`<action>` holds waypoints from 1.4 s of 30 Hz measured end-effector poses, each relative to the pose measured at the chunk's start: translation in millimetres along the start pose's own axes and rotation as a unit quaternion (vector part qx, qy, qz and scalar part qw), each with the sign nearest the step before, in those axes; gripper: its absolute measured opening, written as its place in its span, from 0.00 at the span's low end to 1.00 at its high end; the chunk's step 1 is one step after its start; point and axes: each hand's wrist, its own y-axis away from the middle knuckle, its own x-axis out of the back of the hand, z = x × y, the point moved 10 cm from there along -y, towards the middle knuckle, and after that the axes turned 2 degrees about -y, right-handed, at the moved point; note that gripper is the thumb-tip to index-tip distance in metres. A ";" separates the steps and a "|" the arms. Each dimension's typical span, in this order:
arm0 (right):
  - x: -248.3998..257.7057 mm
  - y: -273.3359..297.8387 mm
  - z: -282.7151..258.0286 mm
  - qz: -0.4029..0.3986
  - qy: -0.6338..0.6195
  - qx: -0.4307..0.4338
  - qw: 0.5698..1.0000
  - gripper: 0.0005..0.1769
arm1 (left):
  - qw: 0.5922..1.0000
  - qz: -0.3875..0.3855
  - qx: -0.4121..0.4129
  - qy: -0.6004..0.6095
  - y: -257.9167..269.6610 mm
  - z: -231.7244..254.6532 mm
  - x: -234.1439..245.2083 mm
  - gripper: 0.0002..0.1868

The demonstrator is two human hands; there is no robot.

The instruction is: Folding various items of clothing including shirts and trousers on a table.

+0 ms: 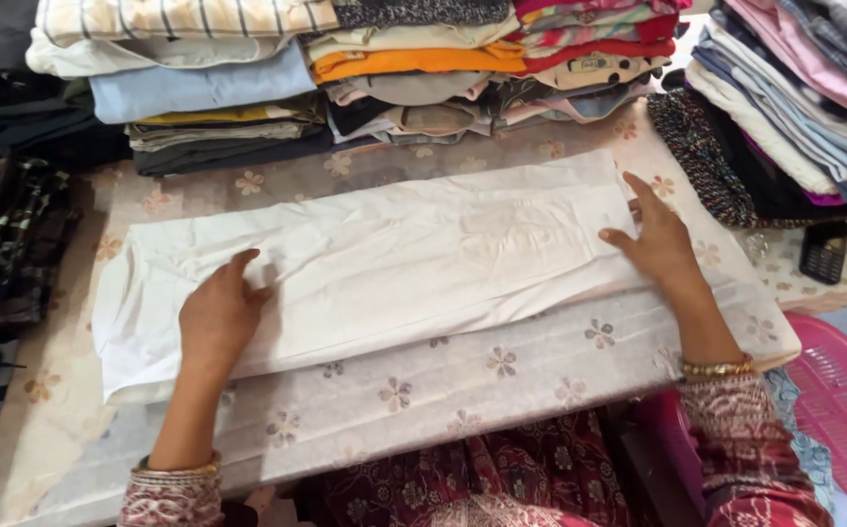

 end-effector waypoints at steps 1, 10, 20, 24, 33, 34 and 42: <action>8.0 4.1 -20.8 0.029 0.080 0.028 0.996 0.52 | 0.999 0.032 -0.018 -0.034 0.0 8.3 7.2 0.29; -167.5 46.2 -137.6 -0.224 0.194 0.292 0.910 0.41 | 0.940 0.003 -0.336 -0.058 -11.1 198.8 -97.6 0.31; -46.6 -38.5 66.5 -0.108 0.224 0.017 0.968 0.41 | 0.952 -0.091 -0.264 -0.123 -13.5 172.2 -124.0 0.38; -26.6 -32.2 59.8 -0.060 0.230 -0.027 0.971 0.45 | 0.951 -0.117 -0.255 -0.129 -16.1 189.4 -120.9 0.37; -10.5 -52.3 60.0 -0.056 0.096 -0.103 0.988 0.63 | 0.824 -0.283 -0.193 0.451 -21.3 322.2 -185.1 0.32; -11.4 -52.7 66.5 -0.071 0.039 -0.134 0.988 0.63 | 0.733 -0.308 -0.161 0.585 -28.0 334.5 -203.1 0.35; 13.6 -31.7 -31.3 -0.070 -0.005 -0.039 0.997 0.65 | 0.625 -0.366 0.010 0.690 -38.5 327.2 -252.7 0.37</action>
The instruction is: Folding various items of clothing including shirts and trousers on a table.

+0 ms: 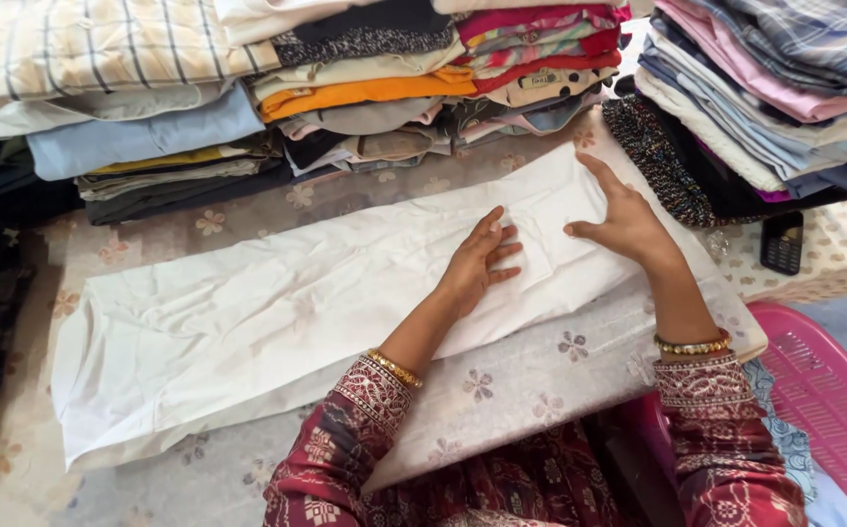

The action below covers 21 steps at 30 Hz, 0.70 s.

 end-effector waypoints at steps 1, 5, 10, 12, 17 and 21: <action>8.8 11.2 -37.1 0.005 0.075 0.001 0.997 0.63 | 1.000 -0.006 0.008 -0.001 4.7 5.3 -2.9 0.39; -28.2 41.6 -139.5 -0.040 0.163 0.013 0.986 0.53 | 0.999 -0.029 -0.002 0.041 39.6 27.7 -5.1 0.42; -102.2 64.7 -182.9 -0.218 -0.008 0.185 0.958 0.57 | 0.977 0.015 0.001 0.212 75.7 23.2 35.4 0.39; -97.3 40.9 -141.5 -0.186 -0.060 0.147 0.970 0.54 | 0.986 0.048 -0.061 0.150 72.9 30.5 47.8 0.38; -106.8 43.6 -125.0 -0.060 0.001 0.284 0.957 0.54 | 0.981 0.161 -0.097 0.041 88.2 49.9 69.2 0.49; -190.5 70.2 -107.8 -0.118 0.301 0.318 0.891 0.56 | 0.959 0.218 -0.159 -0.092 133.1 82.3 81.3 0.51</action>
